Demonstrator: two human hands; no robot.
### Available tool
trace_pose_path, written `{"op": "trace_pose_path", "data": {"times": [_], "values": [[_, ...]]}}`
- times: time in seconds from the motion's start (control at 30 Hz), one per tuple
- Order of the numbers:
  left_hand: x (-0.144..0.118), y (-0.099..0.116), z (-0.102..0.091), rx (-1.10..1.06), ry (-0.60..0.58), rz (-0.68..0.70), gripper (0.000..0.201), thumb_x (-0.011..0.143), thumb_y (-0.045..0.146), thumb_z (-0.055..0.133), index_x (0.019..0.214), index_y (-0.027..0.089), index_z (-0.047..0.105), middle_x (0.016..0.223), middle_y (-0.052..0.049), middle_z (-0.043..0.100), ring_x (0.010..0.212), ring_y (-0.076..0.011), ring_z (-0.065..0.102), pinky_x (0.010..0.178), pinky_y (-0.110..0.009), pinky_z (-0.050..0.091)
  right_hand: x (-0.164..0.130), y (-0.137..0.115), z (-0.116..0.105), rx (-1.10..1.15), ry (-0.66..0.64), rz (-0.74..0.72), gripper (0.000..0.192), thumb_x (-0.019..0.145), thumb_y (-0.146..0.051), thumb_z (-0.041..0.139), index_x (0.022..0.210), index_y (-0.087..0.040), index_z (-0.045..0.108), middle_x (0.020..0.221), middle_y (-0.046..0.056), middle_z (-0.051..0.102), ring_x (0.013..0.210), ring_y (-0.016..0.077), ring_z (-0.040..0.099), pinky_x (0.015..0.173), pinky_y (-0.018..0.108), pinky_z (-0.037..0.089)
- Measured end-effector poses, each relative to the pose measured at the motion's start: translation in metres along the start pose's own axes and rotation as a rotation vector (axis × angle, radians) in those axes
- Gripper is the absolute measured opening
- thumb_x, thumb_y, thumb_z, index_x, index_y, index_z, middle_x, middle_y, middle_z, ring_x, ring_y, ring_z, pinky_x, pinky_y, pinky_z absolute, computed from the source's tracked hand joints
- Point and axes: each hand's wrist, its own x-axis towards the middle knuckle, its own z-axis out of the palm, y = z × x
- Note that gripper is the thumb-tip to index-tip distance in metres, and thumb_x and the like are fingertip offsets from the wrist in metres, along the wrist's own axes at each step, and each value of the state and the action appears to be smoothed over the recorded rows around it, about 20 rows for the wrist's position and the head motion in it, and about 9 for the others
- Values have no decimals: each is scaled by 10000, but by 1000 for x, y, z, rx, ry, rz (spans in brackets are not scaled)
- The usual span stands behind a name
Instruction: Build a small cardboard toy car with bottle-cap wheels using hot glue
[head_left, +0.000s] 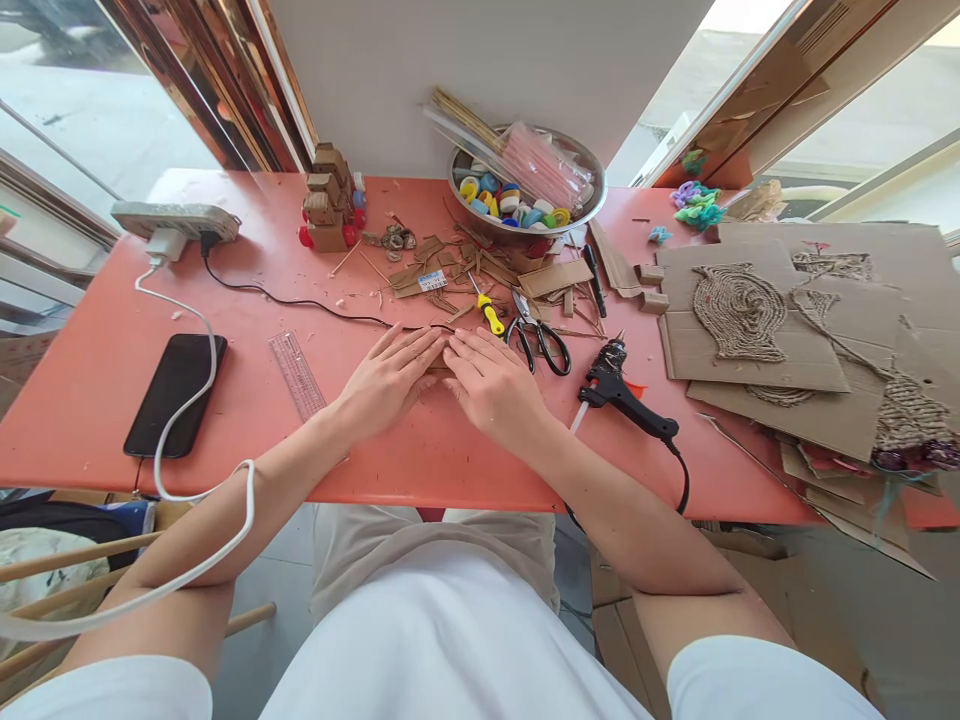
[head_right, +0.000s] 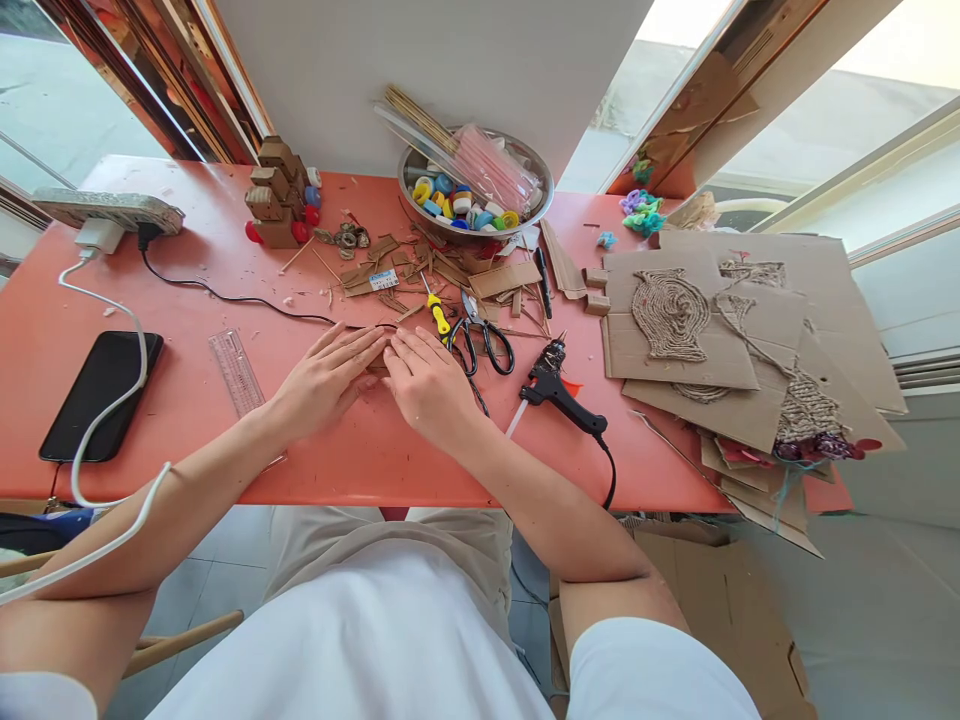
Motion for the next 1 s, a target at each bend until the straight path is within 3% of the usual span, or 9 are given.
{"op": "trace_pose_path", "data": {"times": [0.13,0.4,0.73,1.0], "values": [[2,-5,7,-38,48,12,529,1093,210,368,1574,205,588,1590,-146,648,1513,-248,603,1317,-586,441,3,5,4,43,58,16,386,1065,-138,489,1287,-146,804,1373,160,795,1361,265,726,1210,512,581],[5,-6,7,-57,72,3,499,1085,207,413,1531,235,636,1530,-139,702,1455,-250,658,1321,-610,430,5,10,8,102,98,26,337,1057,-161,532,1218,-204,824,1314,135,822,1303,262,743,1185,541,584],[5,-6,8,-28,73,25,512,1088,183,413,1556,242,613,1549,-129,687,1465,-249,649,1340,-608,405,1,12,9,-1,134,-73,377,1082,-143,462,1079,-220,831,1299,121,833,1281,235,761,1154,478,603],[1,0,8,72,47,33,571,1073,109,366,1595,215,572,1580,-130,654,1519,-249,594,1356,-582,386,1,12,7,-64,143,-124,354,1093,-145,477,1096,-198,827,1274,121,842,1265,223,773,1152,435,604]]}}
